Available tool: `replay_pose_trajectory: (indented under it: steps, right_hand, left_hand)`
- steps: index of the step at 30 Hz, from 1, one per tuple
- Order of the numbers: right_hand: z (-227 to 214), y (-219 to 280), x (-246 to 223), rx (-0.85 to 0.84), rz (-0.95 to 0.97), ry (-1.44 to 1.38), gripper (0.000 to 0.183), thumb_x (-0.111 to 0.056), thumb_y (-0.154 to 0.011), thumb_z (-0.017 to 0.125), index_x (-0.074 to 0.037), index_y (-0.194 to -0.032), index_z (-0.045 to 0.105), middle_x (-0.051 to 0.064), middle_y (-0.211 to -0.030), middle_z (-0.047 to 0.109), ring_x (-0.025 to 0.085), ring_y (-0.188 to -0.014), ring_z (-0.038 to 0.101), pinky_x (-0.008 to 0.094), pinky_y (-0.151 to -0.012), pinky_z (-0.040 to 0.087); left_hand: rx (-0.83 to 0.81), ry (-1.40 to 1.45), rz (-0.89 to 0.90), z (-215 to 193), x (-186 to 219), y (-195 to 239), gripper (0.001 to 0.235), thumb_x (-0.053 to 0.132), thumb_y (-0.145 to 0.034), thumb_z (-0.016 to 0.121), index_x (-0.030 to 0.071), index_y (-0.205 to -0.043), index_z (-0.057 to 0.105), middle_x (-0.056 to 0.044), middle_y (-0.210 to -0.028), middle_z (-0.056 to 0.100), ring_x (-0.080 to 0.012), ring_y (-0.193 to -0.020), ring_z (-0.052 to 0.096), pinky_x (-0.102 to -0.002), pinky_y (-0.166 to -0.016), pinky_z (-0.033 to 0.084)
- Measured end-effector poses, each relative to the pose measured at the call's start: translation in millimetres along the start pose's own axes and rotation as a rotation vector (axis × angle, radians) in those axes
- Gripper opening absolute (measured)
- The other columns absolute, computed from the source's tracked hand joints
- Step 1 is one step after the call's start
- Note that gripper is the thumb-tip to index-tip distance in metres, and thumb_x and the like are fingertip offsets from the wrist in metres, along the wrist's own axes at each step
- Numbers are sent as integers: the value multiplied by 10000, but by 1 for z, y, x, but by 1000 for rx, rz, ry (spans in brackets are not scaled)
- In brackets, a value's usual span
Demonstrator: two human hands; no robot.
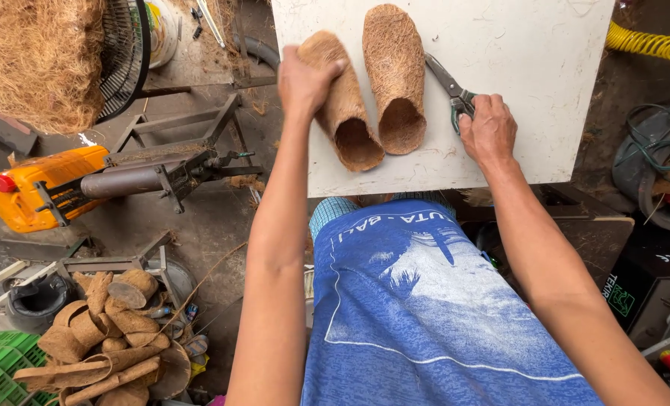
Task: The person picks up a pair of coco fiber slippers and trims loose fibers from the edges using scissors. They repeatedly inspect the slippers, rotate them, and make precise cuts to shape the openings. The slippers are placed on a white work table during the process.
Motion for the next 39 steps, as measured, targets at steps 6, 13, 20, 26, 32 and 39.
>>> replay_pose_trajectory:
  steps: [6, 13, 20, 26, 32, 39]
  right_hand:
    - [-39, 22, 4, -242, 220, -240, 303, -183, -945, 688, 13, -1166, 622, 239, -975, 669, 456, -973, 661, 550, -799, 507]
    - [-130, 87, -83, -486, 540, -717, 377, -65, -914, 577, 117, -1240, 529, 268, -1022, 654, 335, -959, 642, 494, -873, 476]
    - [-132, 98, -98, -877, 248, -1123, 566, -342, -730, 770, 61, -1098, 618, 205, -850, 698, 272, -788, 677, 373, -639, 505]
    - [-164, 64, -133, -1065, -26, -1374, 635, -448, -676, 756, 110, -962, 654, 231, -711, 714, 276, -672, 704, 325, -526, 470]
    - [-165, 58, -157, -1034, -62, -1332, 595, -378, -665, 760, 111, -983, 644, 242, -689, 707, 260, -612, 675, 322, -510, 459]
    - [-150, 68, -230, -571, 337, -1541, 429, -285, -878, 638, -21, -1183, 492, 238, -940, 670, 283, -801, 689, 349, -657, 527]
  left_hand:
    - [300, 671, 160, -57, -80, 67, 670, 262, -624, 954, 79, -1135, 563, -109, -927, 637, -197, -854, 619, -365, -665, 554]
    - [622, 900, 235, -72, -127, 178, 625, 160, -695, 906, 105, -1181, 518, -51, -1010, 551, -158, -940, 528, -331, -821, 448]
    - [431, 1289, 347, -100, -176, 154, 613, 93, -789, 802, 146, -1312, 485, -78, -1139, 537, -190, -1032, 569, -416, -874, 554]
    - [22, 1514, 350, -115, -197, 75, 516, 271, -908, 695, 243, -1388, 509, -92, -1275, 636, -250, -1137, 638, -467, -980, 547]
    - [70, 1610, 535, -123, -152, 70, 466, 278, -961, 712, 245, -1390, 536, -108, -1271, 633, -284, -1153, 636, -505, -977, 560]
    - [587, 1567, 762, -104, -84, 139, 609, 68, -985, 649, 234, -1504, 377, -113, -1402, 482, -302, -1272, 512, -567, -1075, 443]
Point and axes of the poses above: each hand's wrist, its own y-axis away from the middle knuckle, its own z-axis out of the palm, x = y × z, the point moved 3 cm from there along -y, towards the middle knuckle
